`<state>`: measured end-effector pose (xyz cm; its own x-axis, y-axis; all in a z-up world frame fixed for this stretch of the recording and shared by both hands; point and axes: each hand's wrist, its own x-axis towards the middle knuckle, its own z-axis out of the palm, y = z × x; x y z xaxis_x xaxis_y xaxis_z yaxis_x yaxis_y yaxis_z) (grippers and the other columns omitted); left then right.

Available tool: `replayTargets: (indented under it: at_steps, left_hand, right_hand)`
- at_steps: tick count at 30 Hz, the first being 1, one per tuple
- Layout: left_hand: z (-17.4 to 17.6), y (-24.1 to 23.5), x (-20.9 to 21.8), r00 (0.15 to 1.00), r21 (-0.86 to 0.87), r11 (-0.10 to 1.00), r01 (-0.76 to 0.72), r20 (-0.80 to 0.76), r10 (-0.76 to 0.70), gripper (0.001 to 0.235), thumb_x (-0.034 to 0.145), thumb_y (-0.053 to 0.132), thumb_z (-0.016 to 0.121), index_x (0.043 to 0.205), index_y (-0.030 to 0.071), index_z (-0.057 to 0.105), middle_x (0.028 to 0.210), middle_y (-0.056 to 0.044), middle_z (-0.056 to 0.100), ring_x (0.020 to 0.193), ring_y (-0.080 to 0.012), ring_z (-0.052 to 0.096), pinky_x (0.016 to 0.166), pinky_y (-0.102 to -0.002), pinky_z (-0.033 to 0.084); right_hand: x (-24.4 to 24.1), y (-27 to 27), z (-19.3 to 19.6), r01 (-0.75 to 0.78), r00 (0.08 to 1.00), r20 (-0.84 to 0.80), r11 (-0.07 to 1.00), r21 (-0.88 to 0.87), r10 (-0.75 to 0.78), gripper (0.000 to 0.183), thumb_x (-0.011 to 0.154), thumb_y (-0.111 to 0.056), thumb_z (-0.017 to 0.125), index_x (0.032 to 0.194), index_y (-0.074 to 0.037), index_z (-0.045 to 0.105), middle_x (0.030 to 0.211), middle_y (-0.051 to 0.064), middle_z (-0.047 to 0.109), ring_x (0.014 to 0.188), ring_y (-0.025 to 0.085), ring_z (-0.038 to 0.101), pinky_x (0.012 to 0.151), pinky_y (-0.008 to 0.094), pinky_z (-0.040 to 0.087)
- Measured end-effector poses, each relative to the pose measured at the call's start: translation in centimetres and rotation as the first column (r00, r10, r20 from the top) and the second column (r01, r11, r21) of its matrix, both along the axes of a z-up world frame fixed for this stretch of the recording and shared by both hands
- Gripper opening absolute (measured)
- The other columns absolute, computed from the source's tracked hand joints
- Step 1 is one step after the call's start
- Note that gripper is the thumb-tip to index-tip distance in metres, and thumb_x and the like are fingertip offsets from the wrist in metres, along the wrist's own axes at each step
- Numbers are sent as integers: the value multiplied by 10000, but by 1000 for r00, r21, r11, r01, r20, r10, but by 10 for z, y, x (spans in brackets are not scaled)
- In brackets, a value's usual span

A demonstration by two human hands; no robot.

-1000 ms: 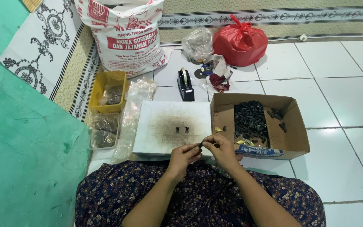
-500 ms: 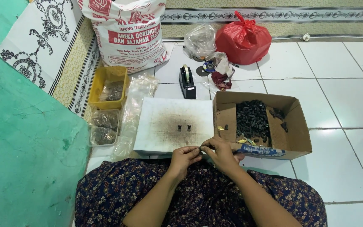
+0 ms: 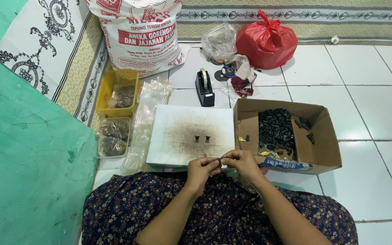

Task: A person sitting on the floor is manually assembling small black components by inserting silver pins into them, working from a cardboard box and plastic bags.

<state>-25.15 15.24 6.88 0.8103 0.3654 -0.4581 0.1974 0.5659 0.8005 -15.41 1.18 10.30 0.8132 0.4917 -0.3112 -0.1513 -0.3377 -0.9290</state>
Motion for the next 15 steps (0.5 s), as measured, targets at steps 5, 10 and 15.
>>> replayTargets:
  at_steps: [5,10,15]
  left_hand:
    - [13,7,3,999,27,999,-24,-30,25,276,906,30,768,1109,-152,727,983,-283,739,863,-318,760,768,-388,684]
    - [51,31,17,996,254,964,-82,-4,86,255,921,83,759,1117,-81,752,962,-256,761,817,-284,773,710,-372,664]
    - [47,68,36,999,727,686,5,-36,31,237,939,261,761,1067,68,813,806,-138,781,763,-231,746,629,-342,585]
  right_hand:
    - [-3,15,16,-7,997,78,999,-52,11,130,839,-87,831,941,-6,828,753,145,740,780,194,669,703,348,568]
    - [6,43,38,28,1000,7,998,56,-29,292,849,-195,838,1063,2,814,911,174,783,924,240,686,867,389,573]
    - [28,75,31,-50,953,298,999,-13,52,257,857,-203,839,1047,-33,808,928,167,767,950,271,698,873,409,571]
